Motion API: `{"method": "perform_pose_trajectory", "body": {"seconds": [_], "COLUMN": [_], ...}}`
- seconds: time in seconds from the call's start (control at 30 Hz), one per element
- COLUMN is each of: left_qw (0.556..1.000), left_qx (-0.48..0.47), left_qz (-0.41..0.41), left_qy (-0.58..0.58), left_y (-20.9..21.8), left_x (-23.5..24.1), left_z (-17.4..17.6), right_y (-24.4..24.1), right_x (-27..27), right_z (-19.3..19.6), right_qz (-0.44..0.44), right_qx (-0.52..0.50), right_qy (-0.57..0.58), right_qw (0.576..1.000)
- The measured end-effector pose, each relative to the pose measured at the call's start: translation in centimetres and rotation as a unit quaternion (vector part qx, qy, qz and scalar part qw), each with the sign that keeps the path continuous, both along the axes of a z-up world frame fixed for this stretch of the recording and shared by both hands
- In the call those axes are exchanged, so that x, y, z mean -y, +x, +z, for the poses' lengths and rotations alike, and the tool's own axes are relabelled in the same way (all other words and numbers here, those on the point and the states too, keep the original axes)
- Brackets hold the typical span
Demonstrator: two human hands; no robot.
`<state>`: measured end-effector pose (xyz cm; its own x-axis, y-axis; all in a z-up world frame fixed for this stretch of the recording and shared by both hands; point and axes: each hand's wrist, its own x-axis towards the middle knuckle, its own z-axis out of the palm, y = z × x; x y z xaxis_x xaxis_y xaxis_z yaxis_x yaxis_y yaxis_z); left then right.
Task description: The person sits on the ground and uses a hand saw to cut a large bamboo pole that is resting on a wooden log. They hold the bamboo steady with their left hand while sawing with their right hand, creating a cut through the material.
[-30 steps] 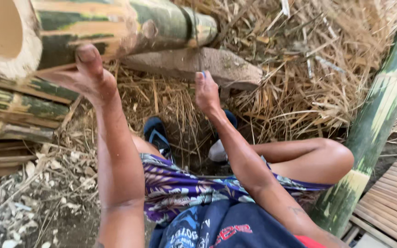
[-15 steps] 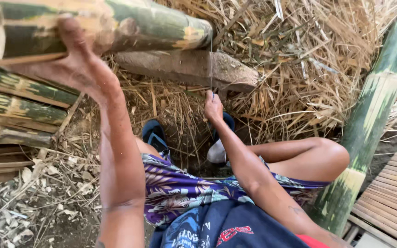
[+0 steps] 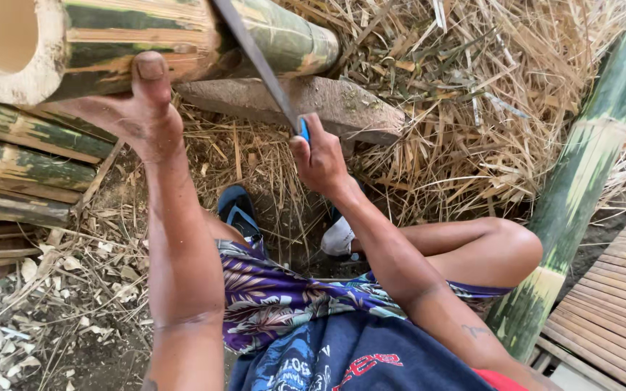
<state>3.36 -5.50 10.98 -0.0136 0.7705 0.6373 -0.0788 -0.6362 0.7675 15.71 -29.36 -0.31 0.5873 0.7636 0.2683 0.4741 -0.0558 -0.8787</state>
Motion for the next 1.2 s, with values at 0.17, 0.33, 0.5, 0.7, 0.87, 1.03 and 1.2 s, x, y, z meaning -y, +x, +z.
{"method": "perform_pose_trajectory", "body": {"seconds": [0.17, 0.33, 0.5, 0.7, 0.87, 1.03, 1.2], "left_qw": [1.0, 1.0, 0.999, 1.0, 1.0, 0.998, 0.997], "left_qx": [-0.014, -0.012, -0.024, 0.0, 0.017, 0.009, 0.004], "left_qz": [-0.003, -0.008, 0.011, -0.013, 0.011, 0.03, 0.041], "left_qy": [-0.014, -0.024, -0.026, -0.024, -0.015, 0.047, -0.068], "left_y": [0.5, -0.1, -0.3, 0.0, 0.7, 0.3, 0.2], "left_x": [-1.1, -0.6, -0.1, 0.9, 1.1, 0.6, -1.0], "left_z": [0.8, 0.5, 0.3, 0.8, 2.0, 1.2, 1.6], "right_y": [3.4, 1.0, 4.3, 5.5, -1.5, -2.8, -2.4], "right_x": [-2.1, 0.6, -1.2, -0.6, -1.8, -3.7, -3.0], "right_z": [-6.5, -4.2, -11.6, -13.3, -5.4, -7.7, -11.7], "right_qz": [-0.092, -0.041, -0.138, -0.156, -0.076, -0.166, -0.198], "right_qx": [-0.102, -0.117, -0.131, -0.128, -0.178, -0.166, -0.074], "right_qy": [-0.05, -0.153, -0.207, -0.23, -0.121, -0.089, -0.059], "right_qw": [0.989, 0.98, 0.96, 0.952, 0.974, 0.968, 0.976]}}
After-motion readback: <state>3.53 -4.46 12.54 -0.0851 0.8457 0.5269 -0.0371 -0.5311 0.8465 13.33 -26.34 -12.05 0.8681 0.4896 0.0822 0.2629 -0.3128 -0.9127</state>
